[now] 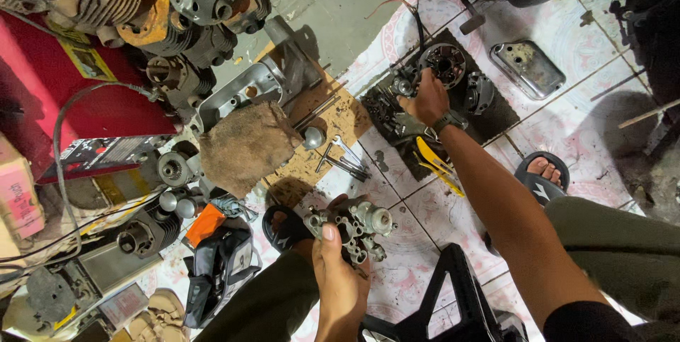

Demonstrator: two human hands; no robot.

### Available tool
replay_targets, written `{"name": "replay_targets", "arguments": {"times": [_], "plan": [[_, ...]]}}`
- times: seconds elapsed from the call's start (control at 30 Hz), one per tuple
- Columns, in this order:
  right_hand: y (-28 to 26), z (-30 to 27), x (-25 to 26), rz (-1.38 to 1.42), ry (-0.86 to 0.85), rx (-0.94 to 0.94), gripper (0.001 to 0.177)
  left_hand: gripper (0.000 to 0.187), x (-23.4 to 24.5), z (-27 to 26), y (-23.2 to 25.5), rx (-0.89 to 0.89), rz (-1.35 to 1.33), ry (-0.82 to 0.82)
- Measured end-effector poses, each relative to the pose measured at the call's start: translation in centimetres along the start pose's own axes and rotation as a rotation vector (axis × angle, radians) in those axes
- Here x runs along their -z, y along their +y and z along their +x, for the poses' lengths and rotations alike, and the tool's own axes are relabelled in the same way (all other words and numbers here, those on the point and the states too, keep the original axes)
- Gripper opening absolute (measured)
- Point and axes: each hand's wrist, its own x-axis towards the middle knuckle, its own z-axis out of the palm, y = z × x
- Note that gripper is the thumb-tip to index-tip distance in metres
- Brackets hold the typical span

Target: The person holds a metallic mechanical component and uses a screwdriver to loosen and remove a screw. They then use a yellow-handled tool to scrape and clean the interior surfaces of the component.

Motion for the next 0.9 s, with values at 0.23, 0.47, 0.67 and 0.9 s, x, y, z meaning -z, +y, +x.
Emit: {"name": "replay_targets", "arguments": {"times": [0.23, 0.47, 0.67, 0.9], "plan": [[-1.2, 1.1, 0.2, -0.042, -0.104, -0.104, 0.058, 0.064, -1.8, -1.9, 1.3, 0.091, 0.123, 0.101], [-0.9, 0.0, 0.7, -0.069, -0.055, -0.049, 0.063, 0.048, -0.1, -0.4, -0.1, 0.055, 0.114, 0.047], [-2.7, -1.7, 7.9, 0.103, -0.151, -0.092, 0.025, 0.048, 0.5, -0.1, -0.4, 0.01, 0.149, -0.075], [-13.7, -12.8, 24.5, 0.231, -0.47, 0.066, 0.032, 0.057, -0.2, -3.1, -0.4, -0.072, -0.102, -0.231]]}}
